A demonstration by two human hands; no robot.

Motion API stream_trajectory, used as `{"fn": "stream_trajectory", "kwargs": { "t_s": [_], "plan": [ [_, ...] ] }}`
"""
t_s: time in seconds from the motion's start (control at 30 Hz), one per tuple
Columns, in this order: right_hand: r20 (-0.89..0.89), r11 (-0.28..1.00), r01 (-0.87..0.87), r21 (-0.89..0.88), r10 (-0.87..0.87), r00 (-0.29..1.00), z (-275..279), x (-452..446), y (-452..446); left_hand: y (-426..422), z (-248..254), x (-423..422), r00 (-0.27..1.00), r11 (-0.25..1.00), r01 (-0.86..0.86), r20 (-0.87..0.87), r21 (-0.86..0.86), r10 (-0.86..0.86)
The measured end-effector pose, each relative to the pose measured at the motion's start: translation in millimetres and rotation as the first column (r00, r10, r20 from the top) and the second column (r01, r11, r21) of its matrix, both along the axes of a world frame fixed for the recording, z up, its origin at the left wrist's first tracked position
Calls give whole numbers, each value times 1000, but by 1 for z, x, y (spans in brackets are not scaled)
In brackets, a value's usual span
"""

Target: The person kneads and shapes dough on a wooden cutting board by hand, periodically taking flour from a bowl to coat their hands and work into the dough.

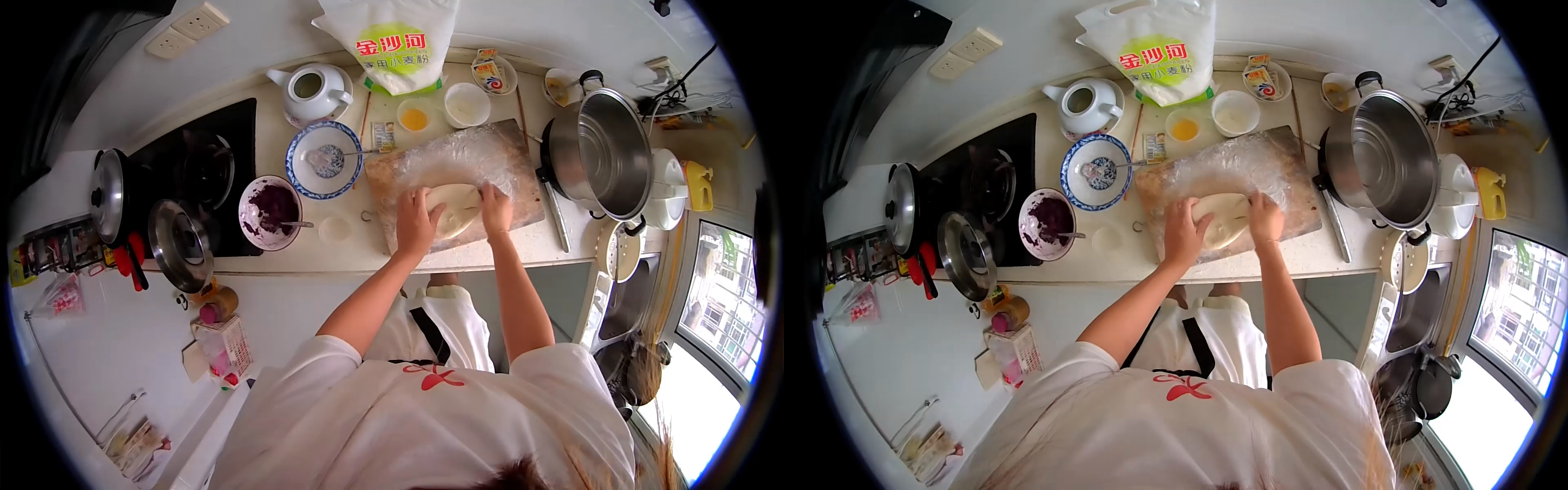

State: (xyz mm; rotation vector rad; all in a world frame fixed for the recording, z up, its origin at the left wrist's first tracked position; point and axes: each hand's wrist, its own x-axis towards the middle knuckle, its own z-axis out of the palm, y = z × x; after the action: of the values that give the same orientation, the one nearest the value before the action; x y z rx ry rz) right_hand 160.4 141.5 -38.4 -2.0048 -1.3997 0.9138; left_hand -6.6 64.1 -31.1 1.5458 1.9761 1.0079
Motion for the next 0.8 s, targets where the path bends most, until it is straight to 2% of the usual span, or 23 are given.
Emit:
{"fn": "stream_trajectory", "kwargs": {
  "t_s": [0.03,0.13,0.17,0.23,0.3,0.33,0.37,0.4,0.43,0.47,0.5,0.53,0.57,0.63,0.73,0.8],
  "plan": [
    [-37,996,-40,82,43,998,-1,-5,-5,-5,-2,4,999,999,-47,4,13,47],
    [-369,975,-12,-222,-72,927,17,-10,-2,-12,3,11,986,986,-164,17,3,164],
    [-275,975,-79,-206,20,961,17,-18,-4,-11,6,11,981,981,-194,20,-7,194],
    [-74,958,-210,-196,199,977,19,-42,-9,-8,11,7,962,955,-209,130,-212,240],
    [303,984,-176,35,158,940,31,-73,-24,2,15,-5,926,919,-192,248,-345,286],
    [348,978,-151,-142,192,918,47,-87,-29,6,17,-13,900,906,-175,311,-386,306],
    [427,981,-191,-41,189,884,44,-93,-34,11,19,-19,869,893,-155,371,-424,327],
    [504,970,-236,59,175,846,34,-98,-38,15,19,-20,911,935,-127,333,-332,242],
    [577,947,-285,151,150,803,20,-100,-40,22,20,-13,935,947,-206,236,-247,265],
    [572,913,-409,12,329,751,-4,-99,-43,29,23,-1,945,949,-273,140,-156,295],
    [636,875,-481,49,345,691,-8,-99,-41,36,22,6,943,944,-325,49,-60,328],
    [697,830,-552,75,353,625,-13,-99,-41,39,20,5,962,965,-253,89,-63,258],
    [754,778,-621,89,355,553,-18,-97,-40,43,17,6,961,965,-258,90,-53,262],
    [723,817,-577,29,381,577,-21,-99,-32,56,19,9,958,962,-269,91,-34,271],
    [694,847,-531,-14,390,605,-13,-100,-15,77,14,14,973,969,-215,-58,125,223],
    [683,867,-491,-84,409,605,-3,-97,-4,91,13,24,986,984,-141,-78,110,150]
  ]
}}
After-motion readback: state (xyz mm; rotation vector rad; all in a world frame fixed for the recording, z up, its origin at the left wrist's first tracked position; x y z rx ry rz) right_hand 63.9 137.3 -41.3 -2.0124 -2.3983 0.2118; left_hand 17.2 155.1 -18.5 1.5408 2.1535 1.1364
